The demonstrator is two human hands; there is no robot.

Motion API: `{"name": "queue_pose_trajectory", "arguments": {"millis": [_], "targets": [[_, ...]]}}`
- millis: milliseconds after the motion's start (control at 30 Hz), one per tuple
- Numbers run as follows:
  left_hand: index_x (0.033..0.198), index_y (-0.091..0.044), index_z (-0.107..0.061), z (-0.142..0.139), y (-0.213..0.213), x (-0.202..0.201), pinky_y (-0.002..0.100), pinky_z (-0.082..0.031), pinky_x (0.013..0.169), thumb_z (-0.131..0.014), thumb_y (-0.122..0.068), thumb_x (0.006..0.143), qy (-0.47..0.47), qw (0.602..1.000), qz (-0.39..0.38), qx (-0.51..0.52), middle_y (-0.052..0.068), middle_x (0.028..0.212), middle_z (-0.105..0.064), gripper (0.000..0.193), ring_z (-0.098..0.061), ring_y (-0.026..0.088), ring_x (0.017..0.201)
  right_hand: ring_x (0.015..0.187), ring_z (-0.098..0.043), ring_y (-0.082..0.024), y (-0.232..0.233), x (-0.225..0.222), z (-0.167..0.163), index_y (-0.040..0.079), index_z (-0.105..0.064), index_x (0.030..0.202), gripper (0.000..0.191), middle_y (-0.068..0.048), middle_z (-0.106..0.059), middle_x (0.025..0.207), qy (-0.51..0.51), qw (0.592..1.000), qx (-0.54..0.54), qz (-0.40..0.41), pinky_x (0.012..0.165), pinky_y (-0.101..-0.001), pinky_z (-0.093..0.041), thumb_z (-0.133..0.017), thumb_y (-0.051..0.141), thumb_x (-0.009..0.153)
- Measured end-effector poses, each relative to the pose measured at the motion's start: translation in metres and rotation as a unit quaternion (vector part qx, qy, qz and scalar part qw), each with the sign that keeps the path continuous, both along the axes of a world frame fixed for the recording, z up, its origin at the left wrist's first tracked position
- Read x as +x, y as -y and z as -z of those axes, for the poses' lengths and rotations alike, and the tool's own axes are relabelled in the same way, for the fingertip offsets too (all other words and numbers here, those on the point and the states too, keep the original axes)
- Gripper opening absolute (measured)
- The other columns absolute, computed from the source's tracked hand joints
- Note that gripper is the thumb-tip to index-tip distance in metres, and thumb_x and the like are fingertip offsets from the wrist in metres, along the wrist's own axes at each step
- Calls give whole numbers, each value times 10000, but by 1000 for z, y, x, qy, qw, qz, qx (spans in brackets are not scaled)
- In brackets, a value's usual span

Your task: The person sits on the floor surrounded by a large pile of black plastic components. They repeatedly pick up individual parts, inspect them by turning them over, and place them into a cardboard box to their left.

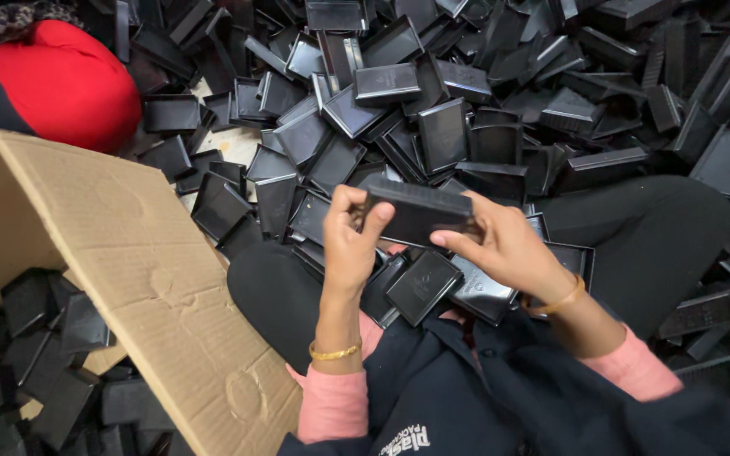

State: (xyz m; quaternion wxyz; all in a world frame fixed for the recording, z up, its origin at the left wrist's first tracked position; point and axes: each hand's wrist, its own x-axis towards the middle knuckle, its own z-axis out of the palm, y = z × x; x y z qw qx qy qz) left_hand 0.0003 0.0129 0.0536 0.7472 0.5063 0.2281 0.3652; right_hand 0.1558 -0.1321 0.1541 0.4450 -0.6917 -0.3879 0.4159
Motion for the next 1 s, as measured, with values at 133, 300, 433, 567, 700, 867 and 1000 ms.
{"name": "queue_pose_trajectory", "arguments": {"millis": [133, 300, 433, 567, 700, 867, 1000], "targets": [[1226, -138, -640, -34, -29, -44, 338, -503, 834, -654, -254, 974, 10, 955, -255, -153, -15, 1016, -655, 278, -584, 143, 936, 1138, -651, -171, 0, 36, -9, -12, -396, 1484, 683, -130, -664, 1279, 81, 974, 174, -118, 920, -284, -524, -697, 265, 937], [1176, -219, -707, -48, -58, -142, 293, -477, 956, -662, -541, 964, 570, 820, -24, -54, -55, 980, -728, 388, -677, 96, 978, 1229, -665, -322, 0, 152, 15, 67, -577, 1482, 582, -160, -681, 1334, 358, 928, -31, 95, 1041, -442, -532, -671, 420, 1029], [1247, -165, -687, -6, -73, -84, 320, -471, 1036, -723, -499, 984, 449, 877, 39, -167, 4, 1126, -723, 427, -654, 141, 1062, 1320, -440, -553, -32, 210, 94, -11, -624, 1374, 864, -273, -571, 1420, 520, 774, -340, 120, 1010, -598, -451, -558, 755, 980], [1288, -29, -654, 44, -59, 63, 335, -547, 946, -624, -295, 1015, -119, 993, 13, 3, 130, 1185, -771, 383, -724, 195, 1080, 1358, -280, -577, -51, 227, 159, 104, -633, 1328, 732, -289, -422, 1460, 522, 760, -346, 171, 950, -735, -356, -653, 657, 849], [1400, -46, -538, 83, -29, 159, 351, -503, 947, -800, -188, 860, -250, 935, -80, 240, 156, 1236, -680, 616, -644, 243, 1108, 1369, -359, -529, -32, 233, 178, 90, -577, 1482, 727, -275, -486, 1433, 551, 764, -263, 208, 940, -754, -350, -674, 460, 864], [1366, -83, -592, 82, -23, 133, 284, -606, 938, -746, -60, 923, -144, 977, -68, 144, 101, 1184, -703, 470, -704, 198, 1117, 1346, -491, -404, -7, 216, 150, 57, -621, 1384, 584, -176, -595, 1421, 476, 844, -127, 212, 1037, -627, -397, -693, 356, 888], [1590, -156, -377, 49, -35, 46, 318, -494, 906, -594, 23, 986, 31, 996, -71, -40, 104, 1443, -526, 667, -553, 201, 1182, 1264, -636, -317, -3, 146, 116, 117, -705, 1289, 393, -121, -691, 1347, 367, 925, 4, 100, 1104, -399, -493, -670, 301, 943]]}}
